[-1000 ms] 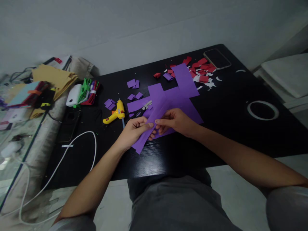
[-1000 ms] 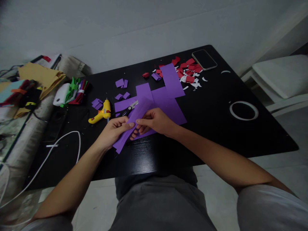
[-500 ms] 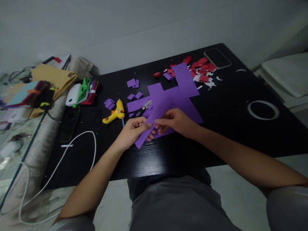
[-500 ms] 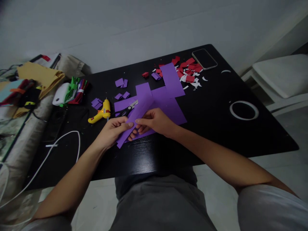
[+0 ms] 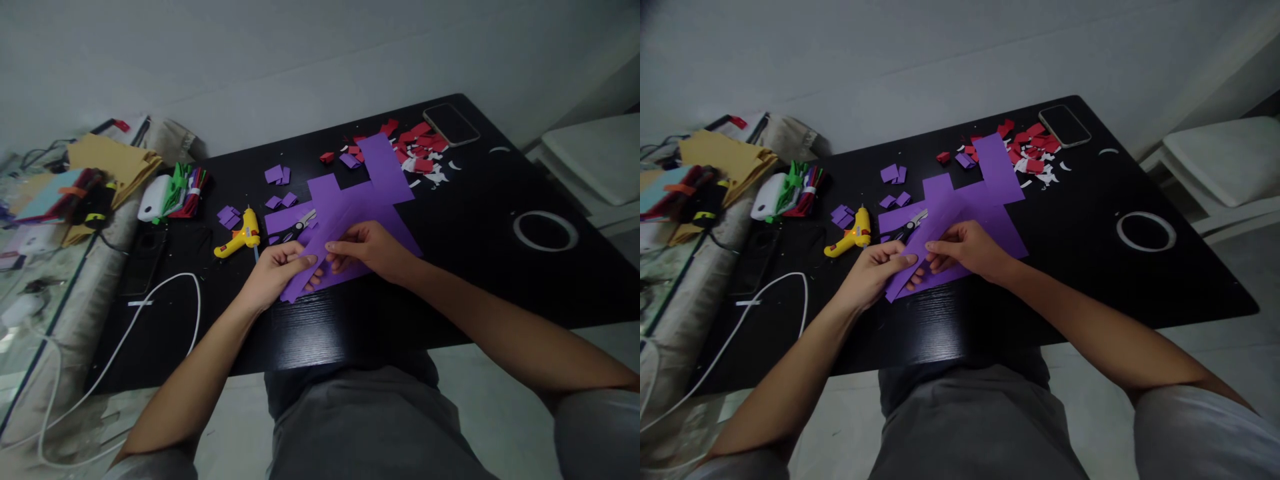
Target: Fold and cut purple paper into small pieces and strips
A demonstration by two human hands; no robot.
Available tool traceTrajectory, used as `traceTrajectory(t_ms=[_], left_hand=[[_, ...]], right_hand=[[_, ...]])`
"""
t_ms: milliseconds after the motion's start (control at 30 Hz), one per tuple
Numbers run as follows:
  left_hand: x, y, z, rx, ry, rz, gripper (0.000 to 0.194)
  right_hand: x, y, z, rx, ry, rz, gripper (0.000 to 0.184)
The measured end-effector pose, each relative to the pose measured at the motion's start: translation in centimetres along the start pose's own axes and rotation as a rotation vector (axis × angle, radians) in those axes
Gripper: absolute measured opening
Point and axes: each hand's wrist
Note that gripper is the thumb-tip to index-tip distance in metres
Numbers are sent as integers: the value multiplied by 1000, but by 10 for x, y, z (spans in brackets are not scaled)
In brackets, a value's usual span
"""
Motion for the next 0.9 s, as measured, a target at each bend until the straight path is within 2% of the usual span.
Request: traceTrajectory(t_ms=[300, 767, 900], left_hand=[[1, -1, 3, 9, 30, -1, 24], [0, 3, -4, -5, 20, -17, 28], [1, 3, -3, 20, 29, -30, 29]], right_hand=[[-2, 9, -6, 49, 52, 46, 25], [1, 0, -2, 26, -5, -6, 27], [-1, 4, -5, 37, 22, 26, 25]])
Point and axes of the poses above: each hand's wrist, its own x-axis towards the middle knuckle, its own y-axis out of the palm, z = x × y, and after that the axes turned 3 degrees about y, right-handed
